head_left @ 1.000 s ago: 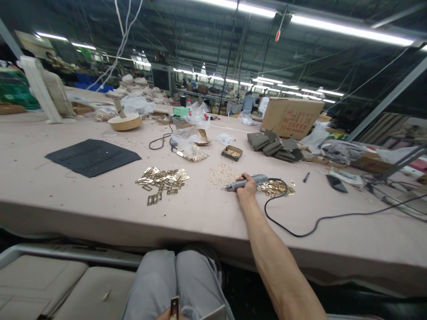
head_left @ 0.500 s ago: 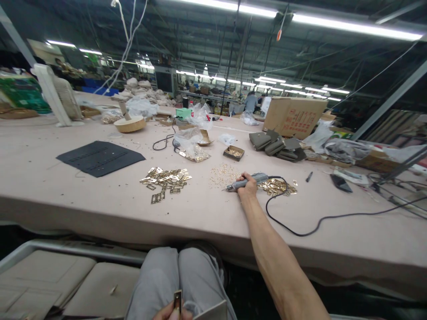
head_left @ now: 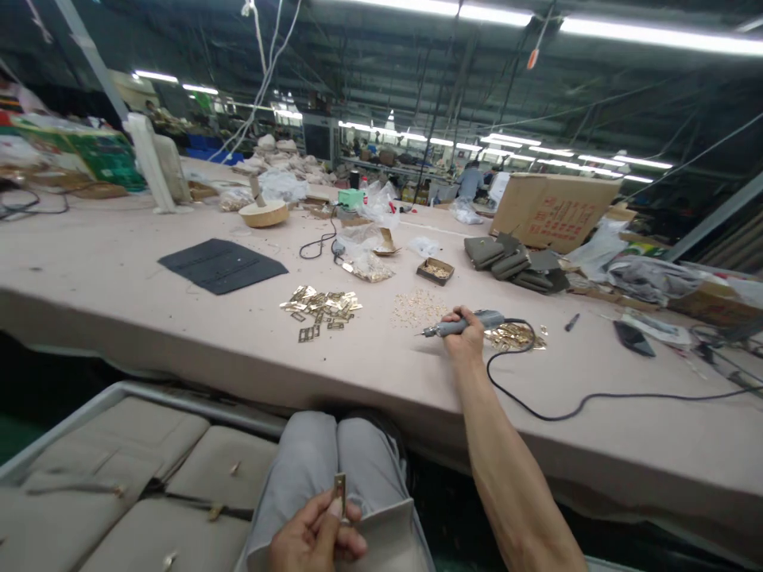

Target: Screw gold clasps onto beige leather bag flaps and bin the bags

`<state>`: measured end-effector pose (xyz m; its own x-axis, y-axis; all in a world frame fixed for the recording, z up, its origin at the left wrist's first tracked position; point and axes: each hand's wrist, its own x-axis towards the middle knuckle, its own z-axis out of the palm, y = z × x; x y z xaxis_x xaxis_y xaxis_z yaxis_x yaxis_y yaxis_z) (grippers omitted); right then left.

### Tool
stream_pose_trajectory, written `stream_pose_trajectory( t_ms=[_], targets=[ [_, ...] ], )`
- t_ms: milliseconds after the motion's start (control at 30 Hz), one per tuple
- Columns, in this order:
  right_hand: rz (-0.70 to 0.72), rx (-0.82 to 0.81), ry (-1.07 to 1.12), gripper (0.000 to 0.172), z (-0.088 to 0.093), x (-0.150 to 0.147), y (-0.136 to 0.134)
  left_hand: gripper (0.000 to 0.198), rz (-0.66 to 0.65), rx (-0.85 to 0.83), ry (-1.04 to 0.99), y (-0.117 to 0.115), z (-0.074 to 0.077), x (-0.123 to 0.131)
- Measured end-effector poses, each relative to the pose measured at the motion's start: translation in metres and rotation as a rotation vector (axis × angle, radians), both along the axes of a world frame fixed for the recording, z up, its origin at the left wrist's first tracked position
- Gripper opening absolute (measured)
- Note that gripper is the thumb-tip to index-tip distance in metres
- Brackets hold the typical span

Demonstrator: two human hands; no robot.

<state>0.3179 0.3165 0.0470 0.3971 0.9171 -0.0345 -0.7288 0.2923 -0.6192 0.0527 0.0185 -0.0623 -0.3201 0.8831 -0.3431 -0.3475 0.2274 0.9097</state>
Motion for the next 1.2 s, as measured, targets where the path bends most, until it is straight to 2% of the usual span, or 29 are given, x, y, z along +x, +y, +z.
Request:
stream_pose_trajectory(
  t_ms=[67, 133, 267, 367, 467, 667, 1100, 1200],
  targets=[
    [0.068, 0.015, 0.032, 0.024, 0.010, -0.008, -0.027, 0.050, -0.041, 0.017, 0.038, -0.003, 0.011, 0.002],
    [0.168, 0.097, 0.057, 0.025, 0.019, -0.022, -0.057, 0.045, -0.085, 0.018, 0.026, -0.005, 0.019, 0.003],
    [0.288, 0.133, -0.054, 0.029, 0.032, -0.065, -0.128, 0.038, -0.044, 0.013, -0.016, -0.008, 0.027, 0.005],
    [0.348, 0.141, -0.184, 0.028, 0.032, -0.101, -0.178, 0.035, -0.055, 0.000, -0.004, -0.012, 0.028, 0.007],
    [0.371, 0.181, -0.306, 0.026, 0.024, -0.129, -0.209, 0.034, -0.052, 0.007, -0.002, -0.014, 0.028, 0.008],
    [0.385, 0.231, -0.392, 0.020, 0.013, -0.153, -0.226, 0.033, -0.045, 0.003, 0.012, -0.018, 0.031, 0.008],
    [0.374, 0.276, -0.529, 0.021, 0.004, -0.167, -0.240, 0.028, -0.035, 0.025, 0.011, -0.026, 0.034, 0.009],
    [0.415, 0.288, -0.578, 0.025, 0.001, -0.166, -0.240, 0.026, -0.052, 0.036, 0.058, -0.028, 0.036, 0.009]
  ],
)
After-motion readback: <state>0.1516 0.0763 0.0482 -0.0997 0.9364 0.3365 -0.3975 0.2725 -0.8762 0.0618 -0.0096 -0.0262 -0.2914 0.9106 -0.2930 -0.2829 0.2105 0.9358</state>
